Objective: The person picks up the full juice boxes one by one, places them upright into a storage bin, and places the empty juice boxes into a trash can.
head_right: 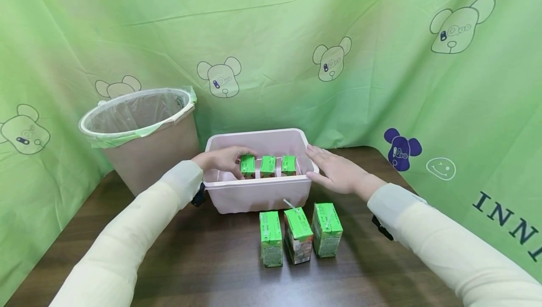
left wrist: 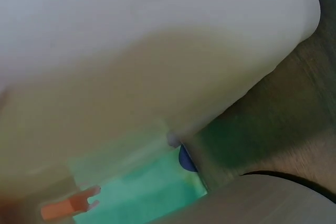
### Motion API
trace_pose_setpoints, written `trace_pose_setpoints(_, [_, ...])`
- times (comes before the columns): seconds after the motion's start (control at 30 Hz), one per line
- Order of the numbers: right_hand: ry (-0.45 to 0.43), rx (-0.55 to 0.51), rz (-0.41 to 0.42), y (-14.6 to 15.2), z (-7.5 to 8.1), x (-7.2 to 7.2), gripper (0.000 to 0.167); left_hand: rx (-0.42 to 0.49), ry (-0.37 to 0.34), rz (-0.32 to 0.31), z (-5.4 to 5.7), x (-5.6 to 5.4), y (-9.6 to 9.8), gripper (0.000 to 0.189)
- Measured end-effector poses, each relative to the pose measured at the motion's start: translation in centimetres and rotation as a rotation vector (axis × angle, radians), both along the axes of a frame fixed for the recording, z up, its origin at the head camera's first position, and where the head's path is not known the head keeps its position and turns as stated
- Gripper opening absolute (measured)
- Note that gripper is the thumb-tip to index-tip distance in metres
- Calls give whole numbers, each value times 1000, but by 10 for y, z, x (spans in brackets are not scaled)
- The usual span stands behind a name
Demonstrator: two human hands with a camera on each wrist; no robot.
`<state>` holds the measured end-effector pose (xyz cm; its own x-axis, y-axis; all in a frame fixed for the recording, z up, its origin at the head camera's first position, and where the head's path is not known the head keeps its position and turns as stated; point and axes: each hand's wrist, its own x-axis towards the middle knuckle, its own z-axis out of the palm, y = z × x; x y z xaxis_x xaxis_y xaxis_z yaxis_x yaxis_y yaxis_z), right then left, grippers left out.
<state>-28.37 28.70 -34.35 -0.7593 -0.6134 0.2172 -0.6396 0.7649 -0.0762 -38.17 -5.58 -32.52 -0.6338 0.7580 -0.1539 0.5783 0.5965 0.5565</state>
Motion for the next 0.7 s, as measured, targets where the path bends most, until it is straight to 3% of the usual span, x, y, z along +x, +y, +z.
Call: trace_pose_setpoints(0.7, [-1,3,-3,0,-1,-3,67,-20,-65,86,1,0,-4,81])
